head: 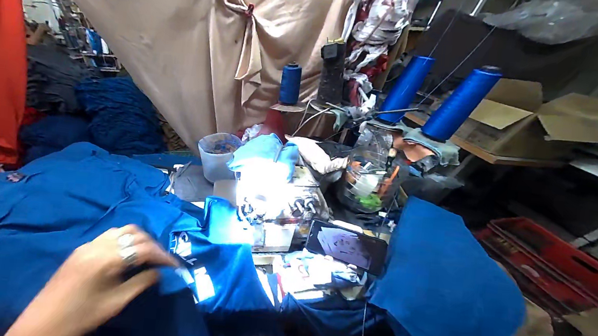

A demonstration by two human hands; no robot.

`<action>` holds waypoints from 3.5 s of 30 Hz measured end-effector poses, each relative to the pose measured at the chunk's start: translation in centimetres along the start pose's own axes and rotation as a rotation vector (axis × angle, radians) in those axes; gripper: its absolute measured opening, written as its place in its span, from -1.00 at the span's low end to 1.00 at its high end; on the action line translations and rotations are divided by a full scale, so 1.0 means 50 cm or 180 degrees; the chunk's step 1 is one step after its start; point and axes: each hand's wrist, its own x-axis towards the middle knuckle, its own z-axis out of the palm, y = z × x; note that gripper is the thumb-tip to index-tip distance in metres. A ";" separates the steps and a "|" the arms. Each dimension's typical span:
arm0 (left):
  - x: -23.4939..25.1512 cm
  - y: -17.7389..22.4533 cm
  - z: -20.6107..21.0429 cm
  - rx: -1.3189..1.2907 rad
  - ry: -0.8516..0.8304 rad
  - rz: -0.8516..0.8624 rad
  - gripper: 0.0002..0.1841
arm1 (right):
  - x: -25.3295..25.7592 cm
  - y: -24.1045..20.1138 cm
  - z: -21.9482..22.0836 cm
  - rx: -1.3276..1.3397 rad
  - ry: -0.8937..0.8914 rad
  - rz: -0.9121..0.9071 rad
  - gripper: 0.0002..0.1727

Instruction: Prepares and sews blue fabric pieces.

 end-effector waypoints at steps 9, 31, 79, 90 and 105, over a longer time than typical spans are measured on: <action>0.158 -0.148 0.334 -0.0215 -0.1066 -0.1312 -0.75 | 0.036 0.301 -0.083 -0.0346 0.0749 0.2373 -0.73; 0.147 -0.145 0.396 -0.0341 -0.0118 -0.1142 -0.81 | 0.055 0.319 -0.090 -0.0657 0.1894 0.1620 -0.74; 0.179 -0.124 0.394 0.0142 -0.1375 -0.1248 -0.63 | 0.038 0.283 -0.088 -0.0240 0.1614 0.1555 -0.80; 0.225 -0.193 0.417 0.0363 -0.1284 -0.1875 -0.47 | 0.117 0.276 -0.107 -0.0389 0.1751 0.1751 -0.76; 0.160 -0.181 0.373 0.0494 0.0372 -0.1466 -0.57 | 0.092 0.277 -0.134 -0.1080 0.1498 0.1787 -0.48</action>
